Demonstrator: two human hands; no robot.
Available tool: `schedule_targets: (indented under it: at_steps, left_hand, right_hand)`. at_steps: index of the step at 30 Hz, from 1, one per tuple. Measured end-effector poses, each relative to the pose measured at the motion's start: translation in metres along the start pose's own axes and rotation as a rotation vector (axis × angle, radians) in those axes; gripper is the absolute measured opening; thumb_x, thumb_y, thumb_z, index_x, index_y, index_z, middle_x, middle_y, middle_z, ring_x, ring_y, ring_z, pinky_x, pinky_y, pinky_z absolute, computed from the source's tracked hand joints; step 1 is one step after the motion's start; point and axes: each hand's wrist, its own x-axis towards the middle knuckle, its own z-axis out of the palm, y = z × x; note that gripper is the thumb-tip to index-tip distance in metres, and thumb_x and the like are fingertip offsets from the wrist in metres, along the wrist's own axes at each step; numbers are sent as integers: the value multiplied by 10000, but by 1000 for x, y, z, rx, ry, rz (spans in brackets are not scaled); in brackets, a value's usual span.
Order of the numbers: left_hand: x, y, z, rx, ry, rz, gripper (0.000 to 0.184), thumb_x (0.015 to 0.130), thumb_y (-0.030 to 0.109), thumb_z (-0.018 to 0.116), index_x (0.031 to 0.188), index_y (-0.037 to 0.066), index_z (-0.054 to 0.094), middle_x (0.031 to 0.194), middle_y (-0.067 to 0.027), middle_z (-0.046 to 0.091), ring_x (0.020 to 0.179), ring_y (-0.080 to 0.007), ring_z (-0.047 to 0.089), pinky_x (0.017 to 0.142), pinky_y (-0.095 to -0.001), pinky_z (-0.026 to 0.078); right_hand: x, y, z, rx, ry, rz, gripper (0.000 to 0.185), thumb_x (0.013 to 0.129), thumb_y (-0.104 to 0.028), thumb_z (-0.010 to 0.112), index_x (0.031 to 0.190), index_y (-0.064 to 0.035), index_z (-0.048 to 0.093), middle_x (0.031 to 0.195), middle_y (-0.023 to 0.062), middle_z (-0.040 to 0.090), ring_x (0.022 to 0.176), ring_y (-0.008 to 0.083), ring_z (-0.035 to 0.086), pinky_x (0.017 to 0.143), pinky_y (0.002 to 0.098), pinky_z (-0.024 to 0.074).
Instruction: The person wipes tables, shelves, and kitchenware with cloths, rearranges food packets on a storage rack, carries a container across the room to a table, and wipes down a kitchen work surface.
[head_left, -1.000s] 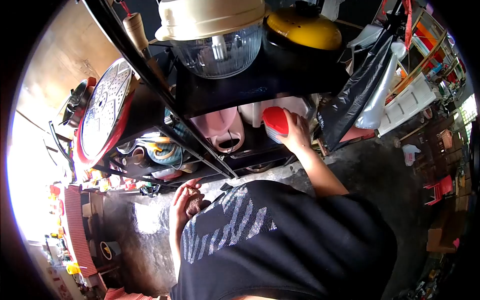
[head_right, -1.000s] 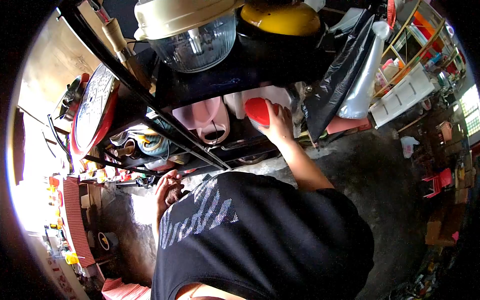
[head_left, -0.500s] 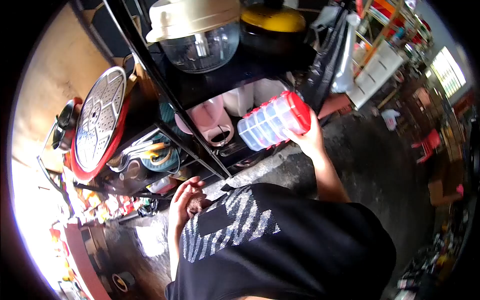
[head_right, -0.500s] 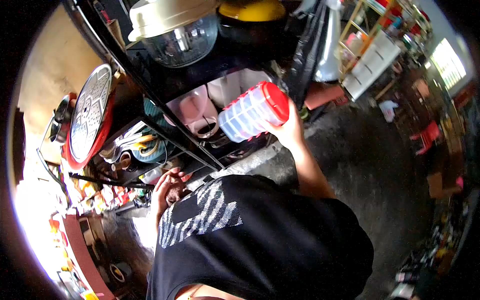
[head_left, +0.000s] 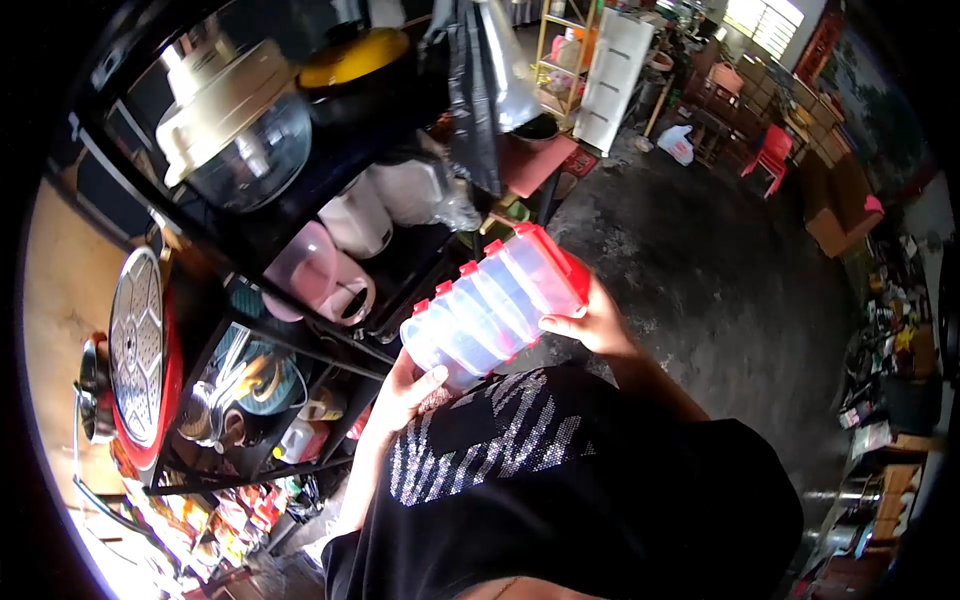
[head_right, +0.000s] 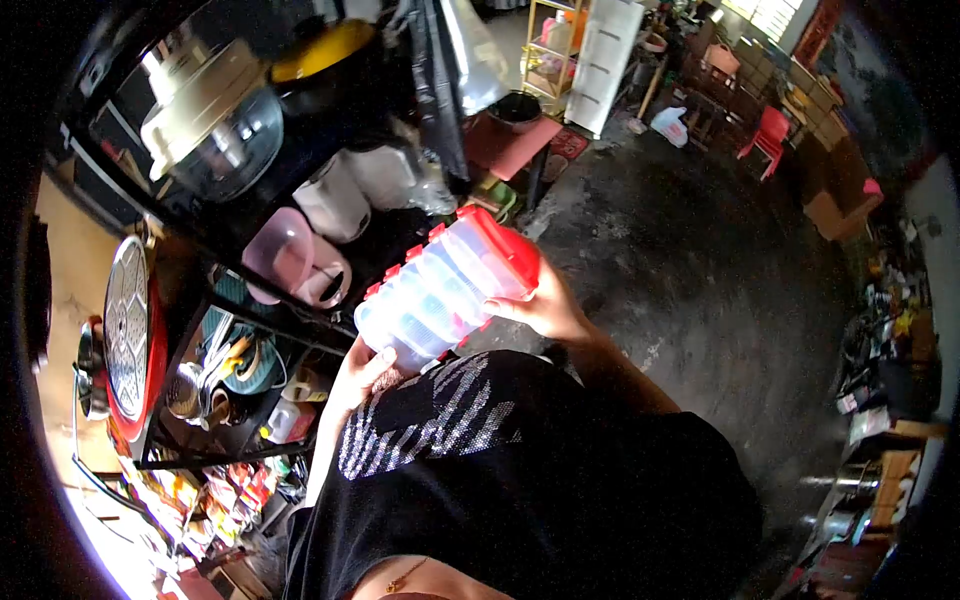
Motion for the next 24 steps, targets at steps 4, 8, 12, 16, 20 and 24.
schedule_targets:
  at_steps: [4,8,12,16,20,24]
  left_hand:
    - [21,8,40,4,19,-35,932,844,373,788,1503,-17,256,1430,-167,468,1328,-265,449,1114,-405,350]
    - [65,1,89,54,72,22,957,832,393,796,1506,-16,253,1433,-162,467,1327,-263,449,1109,-400,352]
    - [116,-30,133,90,132,28,902,843,386,786,1480,-27,299,1390,-147,505,1294,-248,474,1101,-389,358]
    - [172,-58,170,95,111,82,824,854,367,776,1434,-40,356,1350,-150,528,1271,-227,482,1094,-387,360]
    - [215,-75,202,55,185,58,752,858,341,773,1364,-71,398,1016,-111,657,772,-131,593,679,-272,479]
    - [268,-54,257,-65,148,104,780,841,343,785,1379,-71,400,1150,-166,652,1002,-229,664,795,-343,571]
  right_hand:
    - [-9,-5,-44,9,-22,-72,908,759,-75,844,1487,-27,304,1451,133,458,1332,225,450,1108,414,378]
    - [0,-3,-106,-116,-57,-210,929,811,-201,813,1521,-39,236,1440,167,447,1347,288,446,1100,468,405]
    - [4,-12,-190,-13,-109,-13,878,872,-260,745,1532,-53,204,1478,192,409,1344,316,457,1090,477,431]
    - [6,-10,-266,64,-162,59,943,856,-263,752,1553,-68,147,1481,199,420,1359,345,438,1077,596,410]
    - [15,6,-318,128,-82,-153,1127,768,-209,836,1574,-89,57,1546,215,330,1379,355,407,1116,568,368]
    - [24,15,-368,300,-166,-98,1074,764,-183,858,1559,-85,143,1513,171,388,1339,289,449,1121,459,357]
